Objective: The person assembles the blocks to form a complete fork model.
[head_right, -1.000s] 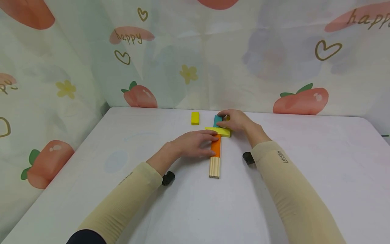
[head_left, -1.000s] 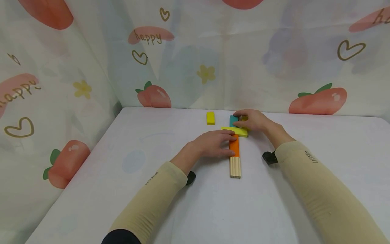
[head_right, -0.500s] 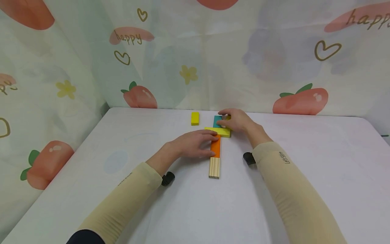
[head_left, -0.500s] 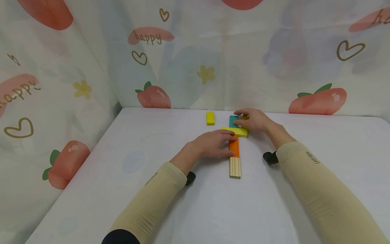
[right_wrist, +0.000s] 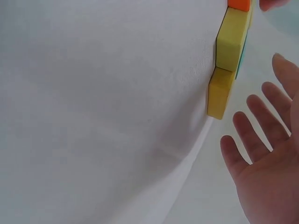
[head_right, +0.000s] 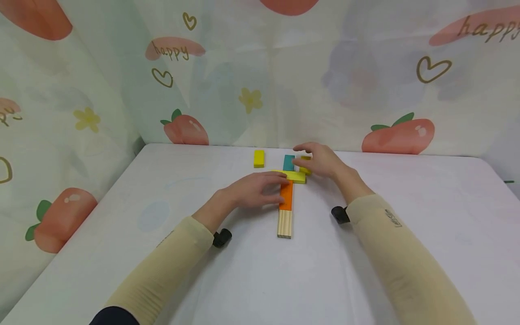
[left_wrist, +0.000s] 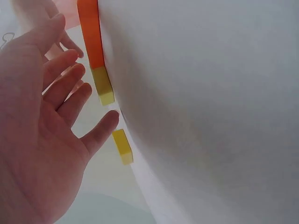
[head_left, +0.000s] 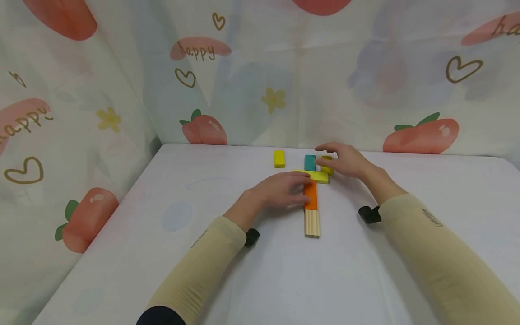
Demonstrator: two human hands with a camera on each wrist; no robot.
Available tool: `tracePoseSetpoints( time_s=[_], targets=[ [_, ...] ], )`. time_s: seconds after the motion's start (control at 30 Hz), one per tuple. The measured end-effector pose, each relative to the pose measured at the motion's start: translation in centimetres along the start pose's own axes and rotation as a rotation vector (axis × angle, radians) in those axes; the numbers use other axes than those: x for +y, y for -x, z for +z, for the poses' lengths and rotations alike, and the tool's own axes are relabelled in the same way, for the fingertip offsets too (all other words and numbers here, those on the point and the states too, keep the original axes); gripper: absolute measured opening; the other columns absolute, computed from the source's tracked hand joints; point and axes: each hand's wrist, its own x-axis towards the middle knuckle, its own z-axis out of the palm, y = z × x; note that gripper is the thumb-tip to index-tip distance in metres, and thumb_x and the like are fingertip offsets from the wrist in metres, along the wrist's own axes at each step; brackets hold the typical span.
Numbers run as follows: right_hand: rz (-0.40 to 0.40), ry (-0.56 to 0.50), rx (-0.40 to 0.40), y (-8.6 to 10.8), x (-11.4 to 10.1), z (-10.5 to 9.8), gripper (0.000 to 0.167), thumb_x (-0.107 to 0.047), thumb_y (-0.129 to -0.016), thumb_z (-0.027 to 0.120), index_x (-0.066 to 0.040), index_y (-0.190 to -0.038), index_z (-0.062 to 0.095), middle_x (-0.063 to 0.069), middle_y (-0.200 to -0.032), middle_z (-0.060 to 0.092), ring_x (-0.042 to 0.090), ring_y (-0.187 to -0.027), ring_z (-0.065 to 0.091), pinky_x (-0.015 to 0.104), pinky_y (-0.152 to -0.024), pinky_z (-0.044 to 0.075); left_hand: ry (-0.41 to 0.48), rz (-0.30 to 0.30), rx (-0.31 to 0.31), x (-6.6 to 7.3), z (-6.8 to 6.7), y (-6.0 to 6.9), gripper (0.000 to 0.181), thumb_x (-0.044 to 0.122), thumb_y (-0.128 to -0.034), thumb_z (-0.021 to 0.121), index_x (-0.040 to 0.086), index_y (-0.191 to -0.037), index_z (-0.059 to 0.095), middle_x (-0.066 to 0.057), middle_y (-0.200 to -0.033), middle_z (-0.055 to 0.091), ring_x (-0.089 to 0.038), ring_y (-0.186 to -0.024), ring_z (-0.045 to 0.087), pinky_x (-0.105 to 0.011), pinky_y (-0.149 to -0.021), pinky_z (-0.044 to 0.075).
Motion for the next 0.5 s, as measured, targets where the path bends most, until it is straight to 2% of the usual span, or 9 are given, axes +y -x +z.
tracePoseSetpoints(
  time_s=[0.37,0.5],
  targets=[
    [-0.057,0.057,-0.003,1.2,-0.2,0.2,0.052,-0.031,-0.099,0.066,-0.006,-0.143,0.055,0.020,-0.150,0.046,0.042,-0.138,0.037,0.066,-0.110,0.031,0.067,-0.079,0.070,-1.1,-0.6,0.4,0.054,0.041,-0.1017,0.060,0.019,-0.150,0.051,0.003,-0.155,0.044,-0.013,-0.143,0.037,-0.033,-0.117,0.030],
    [-0.080,0.070,-0.009,1.6,-0.3,0.4,0.052,-0.030,-0.098,0.068,-0.006,-0.143,0.056,0.020,-0.149,0.047,0.042,-0.139,0.037,0.065,-0.110,0.031,0.085,-0.095,0.113,-1.7,-0.8,0.7,0.053,0.041,-0.1013,0.060,0.019,-0.148,0.052,0.004,-0.154,0.045,-0.013,-0.142,0.037,-0.033,-0.117,0.029]
  ],
)
